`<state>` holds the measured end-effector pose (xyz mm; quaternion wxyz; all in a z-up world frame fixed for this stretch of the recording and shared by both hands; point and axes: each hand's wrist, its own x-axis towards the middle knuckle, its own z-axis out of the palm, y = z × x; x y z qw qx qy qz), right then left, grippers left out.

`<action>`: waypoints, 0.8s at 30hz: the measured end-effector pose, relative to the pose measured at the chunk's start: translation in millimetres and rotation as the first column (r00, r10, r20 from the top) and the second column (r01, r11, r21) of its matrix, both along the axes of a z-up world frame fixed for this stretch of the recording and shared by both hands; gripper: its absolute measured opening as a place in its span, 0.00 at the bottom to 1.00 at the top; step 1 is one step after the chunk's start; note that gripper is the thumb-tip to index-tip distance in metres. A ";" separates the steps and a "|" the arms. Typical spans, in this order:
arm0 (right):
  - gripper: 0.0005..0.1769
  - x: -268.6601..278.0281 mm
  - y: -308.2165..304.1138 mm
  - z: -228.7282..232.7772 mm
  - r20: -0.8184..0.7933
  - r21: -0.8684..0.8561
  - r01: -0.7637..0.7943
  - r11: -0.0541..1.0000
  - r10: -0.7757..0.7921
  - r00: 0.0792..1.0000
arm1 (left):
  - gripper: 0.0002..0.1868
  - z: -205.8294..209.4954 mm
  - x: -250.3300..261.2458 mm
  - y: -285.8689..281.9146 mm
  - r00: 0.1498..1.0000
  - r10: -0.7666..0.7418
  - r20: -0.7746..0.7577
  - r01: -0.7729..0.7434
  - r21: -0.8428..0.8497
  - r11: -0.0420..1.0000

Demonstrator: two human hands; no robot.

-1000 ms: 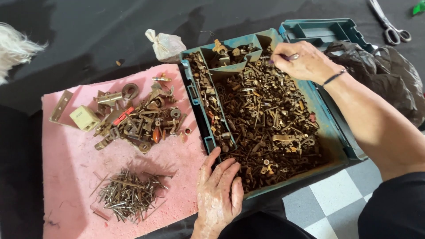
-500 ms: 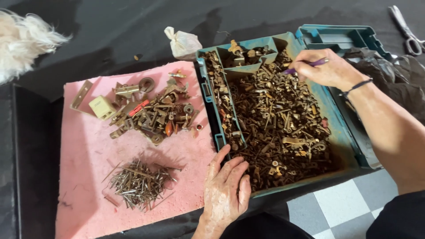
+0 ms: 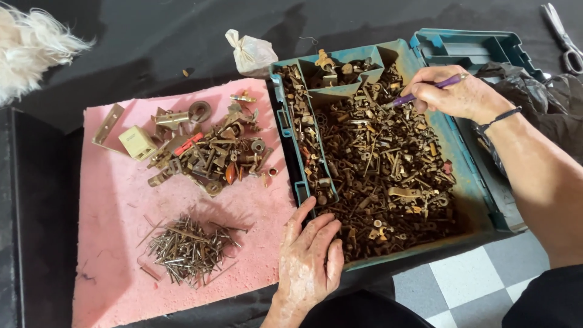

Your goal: Sorting various small metal hardware components like screws, hinges, and brackets from a toolbox onto a workspace mat.

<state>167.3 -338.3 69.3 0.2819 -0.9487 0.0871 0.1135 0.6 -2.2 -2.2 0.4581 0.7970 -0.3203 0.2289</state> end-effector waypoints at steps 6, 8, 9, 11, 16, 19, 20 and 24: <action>0.11 -6.2 7.4 5.6 -0.041 -0.038 -0.080 0.996 0.079 0.996 | 0.15 0.5 -0.5 1.0 1.000 -0.005 -0.010 0.005 0.008 1.000; 0.11 -8.5 14.8 12.9 -0.100 -0.108 -0.120 0.987 0.109 0.989 | 0.16 1.1 -0.3 0.4 1.000 -0.006 -0.012 0.006 0.009 1.000; 0.16 -8.1 17.6 14.1 -0.189 -0.188 -0.167 0.968 0.131 0.973 | 0.15 0.7 -0.5 0.2 1.000 -0.003 -0.010 0.003 0.012 1.000; 0.21 -7.4 14.5 7.8 -0.278 -0.263 -0.216 0.940 0.141 0.950 | 0.15 0.1 -0.8 -0.2 1.000 -0.003 -0.008 0.003 0.015 1.000; 0.25 -8.9 0.9 -16.4 -0.168 -0.403 -0.383 0.831 0.344 0.924 | 0.15 0.2 -0.7 0.2 1.000 -0.002 -0.012 0.003 0.016 1.000; 0.21 -14.7 -30.9 -47.6 0.214 -0.395 -0.528 0.752 0.634 0.743 | 0.14 -1.2 -0.2 -0.4 1.000 -0.004 0.004 0.004 0.006 1.000; 0.21 -17.4 -28.9 -49.5 0.213 -0.394 -0.529 0.752 0.634 0.743 | 0.14 -1.3 -1.4 0.1 1.000 -0.004 0.003 0.004 0.007 1.000; 0.19 -29.1 -17.5 -42.4 0.387 -0.397 -0.575 0.715 0.699 0.602 | 0.15 -0.9 -1.4 -0.4 1.000 -0.004 -0.002 0.004 0.010 1.000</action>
